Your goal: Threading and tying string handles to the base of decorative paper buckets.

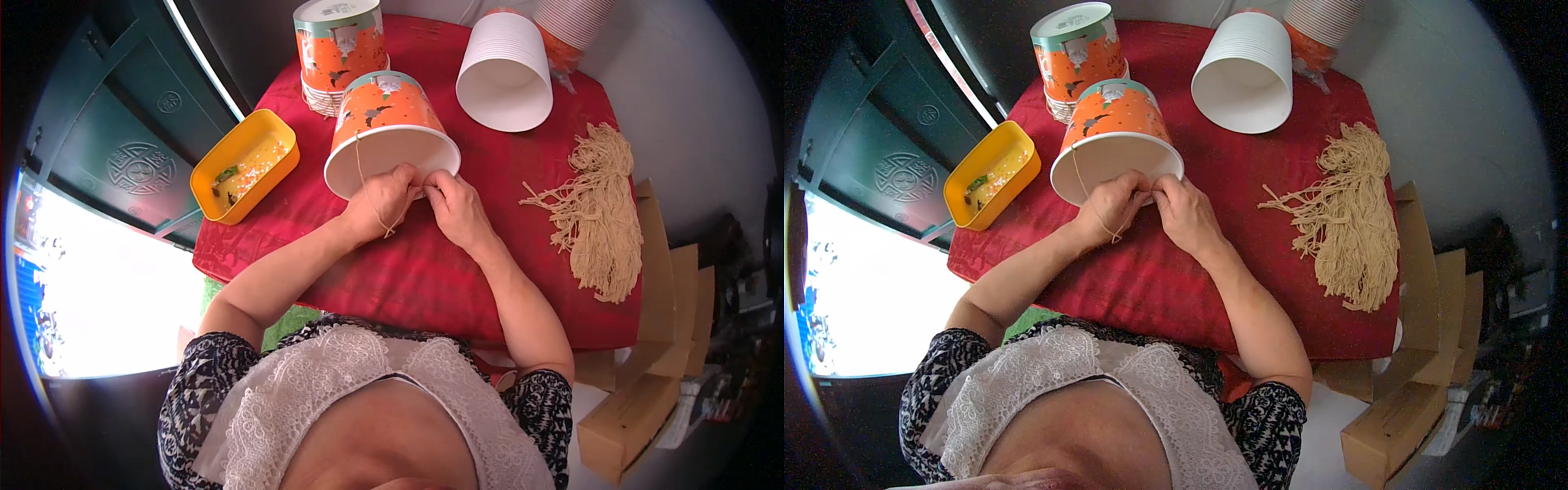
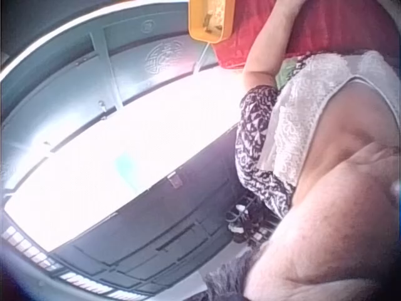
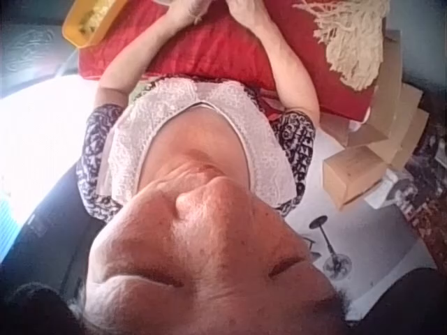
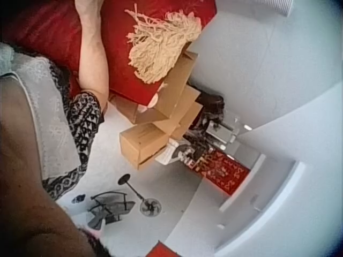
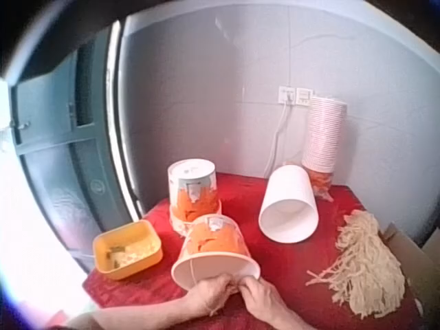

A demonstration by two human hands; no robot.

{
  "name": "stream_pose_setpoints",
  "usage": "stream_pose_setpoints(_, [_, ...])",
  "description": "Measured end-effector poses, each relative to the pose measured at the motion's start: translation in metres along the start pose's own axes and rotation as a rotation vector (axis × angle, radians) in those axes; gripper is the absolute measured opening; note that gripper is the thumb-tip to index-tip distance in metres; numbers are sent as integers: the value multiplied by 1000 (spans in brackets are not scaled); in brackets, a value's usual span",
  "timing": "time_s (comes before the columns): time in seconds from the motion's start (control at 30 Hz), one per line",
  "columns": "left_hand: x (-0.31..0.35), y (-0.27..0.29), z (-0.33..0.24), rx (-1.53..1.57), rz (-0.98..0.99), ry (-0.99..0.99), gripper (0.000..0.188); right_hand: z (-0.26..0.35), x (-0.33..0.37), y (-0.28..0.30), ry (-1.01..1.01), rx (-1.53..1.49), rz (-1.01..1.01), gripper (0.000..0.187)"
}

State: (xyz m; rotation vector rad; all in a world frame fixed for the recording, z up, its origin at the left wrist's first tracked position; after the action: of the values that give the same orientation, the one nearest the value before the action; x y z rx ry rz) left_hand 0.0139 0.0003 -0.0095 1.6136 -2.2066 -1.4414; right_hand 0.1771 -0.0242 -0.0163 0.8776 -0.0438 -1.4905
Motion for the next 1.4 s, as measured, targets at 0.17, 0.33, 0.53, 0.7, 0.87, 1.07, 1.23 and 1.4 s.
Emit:
stream_pose_setpoints(0.17, [-5,8,5,183,-10,43,9,6,0,1,17,-3,13,9])
stream_pose_setpoints(0.33, [-8,9,-1,166,-95,76,5,8,1,4,17,33,76,7])
stream_pose_setpoints(0.53, [-9,7,7,92,-172,80,4,15,3,0,107,158,128,6])
stream_pose_setpoints(0.7, [-11,15,4,33,-47,122,8,17,3,0,130,204,142,6])
stream_pose_setpoints(0.87, [-14,22,9,552,124,332,11,17,1,1,88,211,187,10])
stream_pose_setpoints(1.07, [-14,16,9,672,220,411,17,15,1,-2,84,201,157,6])
stream_pose_setpoints(1.23, [-14,10,4,379,128,252,20,17,0,-2,86,220,177,10])
stream_pose_setpoints(1.4, [-16,8,2,148,154,183,19,12,-1,-3,89,181,167,10])
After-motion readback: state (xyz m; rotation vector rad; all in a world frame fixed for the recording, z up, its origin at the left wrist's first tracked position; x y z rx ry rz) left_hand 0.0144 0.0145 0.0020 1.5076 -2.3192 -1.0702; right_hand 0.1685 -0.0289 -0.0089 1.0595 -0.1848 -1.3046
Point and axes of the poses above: each hand's wrist, its own x-axis away from the middle knuckle, its own y-axis out of the back of the hand, z = x × y, the point moved 2 cm from there along -x, towards the middle knuckle, and after that the axes turned 2 degrees about -z, right-handed, at the moved point
